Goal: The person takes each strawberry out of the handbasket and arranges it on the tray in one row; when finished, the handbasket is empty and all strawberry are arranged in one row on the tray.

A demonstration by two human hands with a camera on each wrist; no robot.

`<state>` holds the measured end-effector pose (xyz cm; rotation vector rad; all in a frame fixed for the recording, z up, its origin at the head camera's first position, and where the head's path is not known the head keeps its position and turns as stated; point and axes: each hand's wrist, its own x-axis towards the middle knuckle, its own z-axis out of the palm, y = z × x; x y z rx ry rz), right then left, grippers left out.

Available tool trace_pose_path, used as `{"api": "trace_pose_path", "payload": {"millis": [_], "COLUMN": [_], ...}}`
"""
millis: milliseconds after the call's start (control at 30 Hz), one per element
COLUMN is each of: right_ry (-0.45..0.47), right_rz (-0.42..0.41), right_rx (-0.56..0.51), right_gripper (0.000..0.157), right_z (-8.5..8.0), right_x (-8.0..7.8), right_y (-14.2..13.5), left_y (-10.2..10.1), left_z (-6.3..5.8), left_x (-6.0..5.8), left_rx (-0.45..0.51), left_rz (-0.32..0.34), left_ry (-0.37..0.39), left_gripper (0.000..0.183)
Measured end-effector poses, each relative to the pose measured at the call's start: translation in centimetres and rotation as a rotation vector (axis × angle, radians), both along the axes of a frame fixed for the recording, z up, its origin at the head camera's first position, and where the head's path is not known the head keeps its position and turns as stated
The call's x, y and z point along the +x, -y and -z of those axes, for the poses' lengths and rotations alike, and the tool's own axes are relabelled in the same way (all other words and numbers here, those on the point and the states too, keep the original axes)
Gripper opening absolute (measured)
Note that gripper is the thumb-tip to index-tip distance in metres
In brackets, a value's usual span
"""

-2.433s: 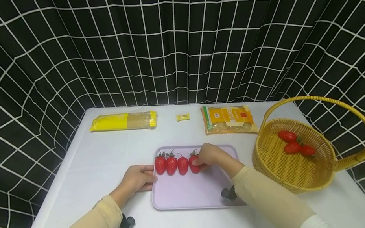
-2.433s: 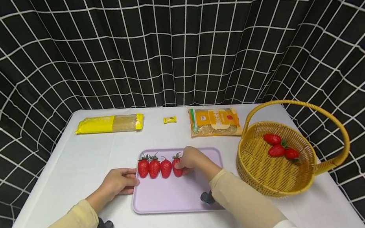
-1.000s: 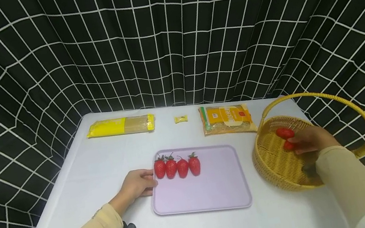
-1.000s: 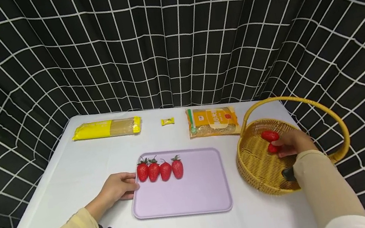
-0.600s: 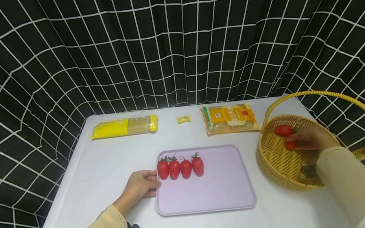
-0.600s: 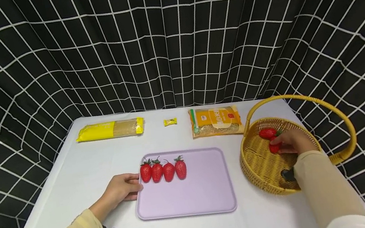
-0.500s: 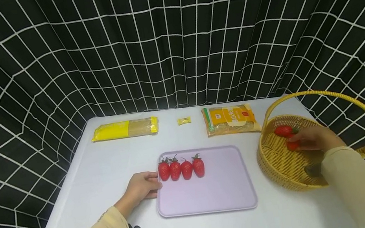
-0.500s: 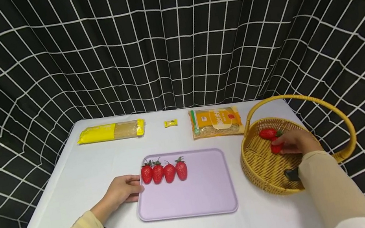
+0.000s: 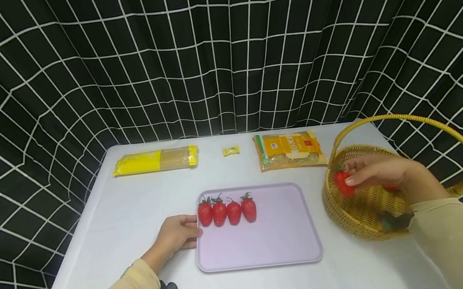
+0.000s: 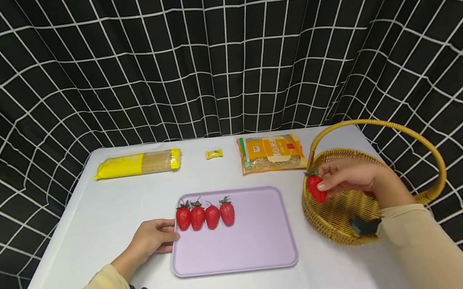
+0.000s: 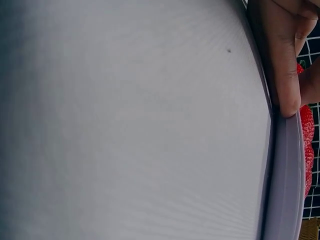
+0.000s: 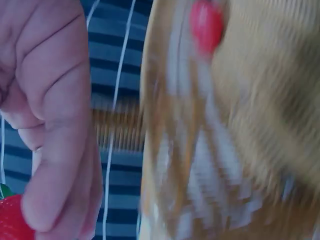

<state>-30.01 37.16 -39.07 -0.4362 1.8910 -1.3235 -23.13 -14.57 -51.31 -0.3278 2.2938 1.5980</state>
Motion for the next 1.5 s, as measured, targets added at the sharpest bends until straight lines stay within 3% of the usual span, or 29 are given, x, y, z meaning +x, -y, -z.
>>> {"api": "trace_pose_path", "payload": {"millis": [133,233,400,567,700,900,1200,1367,1500], "right_ry": [-0.010,-0.005,-0.064,-0.095,-0.115,-0.203,-0.182,-0.176,-0.069], "right_rz": [-0.009,0.022,0.185,0.345,0.392,0.397,0.378,0.279,0.173], "right_rx": [0.089,0.143,0.258,0.384,0.449,0.539,0.527,0.454,0.263], "right_gripper": [0.023,0.025,0.028,0.028,0.026,0.029,0.033,0.037,0.040], "right_z": [1.0,2.9,5.9,7.4,8.0,8.4,7.8,5.7,3.2], "right_x": [0.3,0.3,0.6,0.9,0.9,0.3,0.3,0.7,0.7], "right_y": [6.4,10.6,15.4,17.7,18.5,18.9,19.3,17.3,12.7], "left_y": [-0.3,-0.5,-0.7,-0.6,-0.5,-0.7,-0.4,-0.4,-0.6], "left_z": [0.2,0.2,0.1,0.0,0.0,-0.3,-0.1,0.5,0.8], "left_x": [-0.2,-0.2,0.0,-0.1,-0.1,-0.2,-0.4,-0.4,-0.4], "left_rx": [0.005,0.004,0.002,-0.015,-0.008,0.014,0.062,0.066,0.050], "left_rz": [0.002,0.012,0.015,0.004,0.000,-0.020,-0.044,-0.045,-0.027], "left_ry": [0.001,0.001,0.011,0.006,0.009,0.012,0.024,0.032,0.040], "left_gripper": [0.049,0.049,0.050,0.050,0.049,0.049,0.049,0.049,0.049]}}
